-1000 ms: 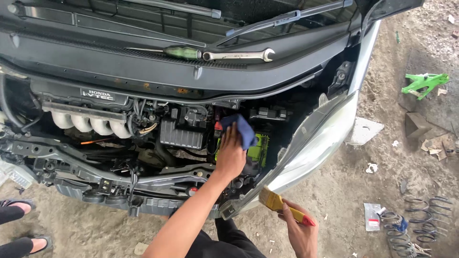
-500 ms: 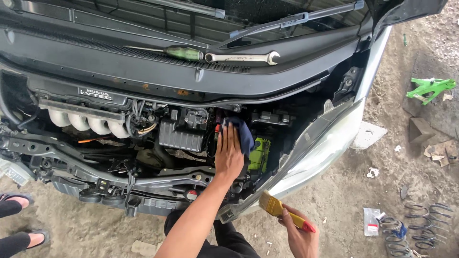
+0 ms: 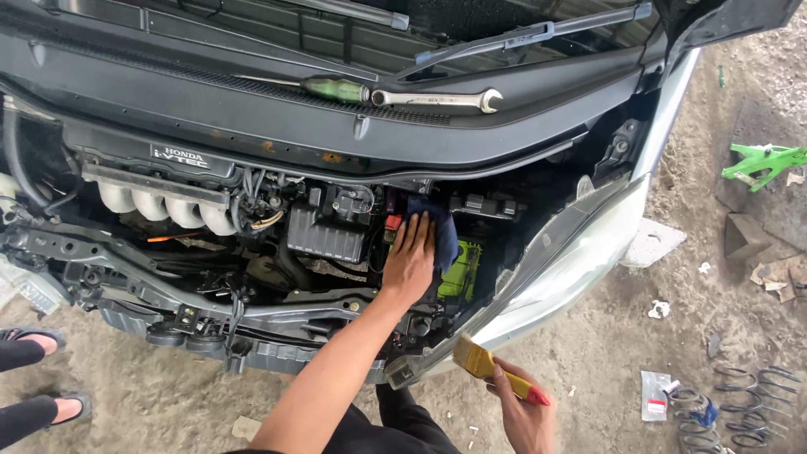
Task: The person cleans the engine bay of a car with the hood open, using a brush to sweep dust and debris from various components while holding a cloth to catch the dirt. The person systematically brushes and wipes areas around the battery, engine block, and front frame.
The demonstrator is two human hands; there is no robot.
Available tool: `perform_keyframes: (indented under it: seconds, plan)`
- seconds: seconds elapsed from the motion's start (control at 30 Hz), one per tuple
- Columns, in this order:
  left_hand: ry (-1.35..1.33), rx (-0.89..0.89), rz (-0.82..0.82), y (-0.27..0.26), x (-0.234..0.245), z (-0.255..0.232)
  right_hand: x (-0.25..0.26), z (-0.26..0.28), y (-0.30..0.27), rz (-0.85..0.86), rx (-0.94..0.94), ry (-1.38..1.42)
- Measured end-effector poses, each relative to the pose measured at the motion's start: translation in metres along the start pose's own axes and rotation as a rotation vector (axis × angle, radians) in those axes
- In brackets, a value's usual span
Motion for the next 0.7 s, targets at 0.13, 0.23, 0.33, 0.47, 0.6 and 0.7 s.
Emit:
perform_keyframes:
  seconds: [0.13, 0.23, 0.33, 0.47, 0.6, 0.7]
  plan:
    - [0.057, 0.097, 0.088, 0.028, -0.023, 0.002, -0.001, 0.011, -0.006, -0.013, -0.063, -0.006]
    - [-0.003, 0.028, -0.073, 0.007, -0.009, -0.003, -0.002, 0.011, -0.003, -0.011, -0.021, 0.031]
    - [0.099, -0.039, -0.065, -0.022, 0.004, -0.004, -0.004, 0.013, -0.004, 0.000, -0.065, 0.021]
    - [0.183, 0.185, -0.085, -0.004, 0.005, 0.003, 0.001, 0.008, 0.006, 0.000, -0.087, 0.014]
    - [0.063, 0.488, -0.031, 0.035, -0.007, 0.014, 0.007, 0.027, -0.006, -0.020, -0.081, -0.060]
    - [0.137, 0.445, -0.149, 0.024, -0.010, -0.007, 0.008, 0.030, -0.011, -0.027, -0.092, -0.056]
Point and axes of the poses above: each hand's wrist, its own y-axis towards the middle knuckle, its own x-axis out of the back of the hand, z = x × y, the point moved 3 cm from there along y, towards the middle knuckle, and after that the axes turned 11 degrees about -y, right-handed, at the moved point
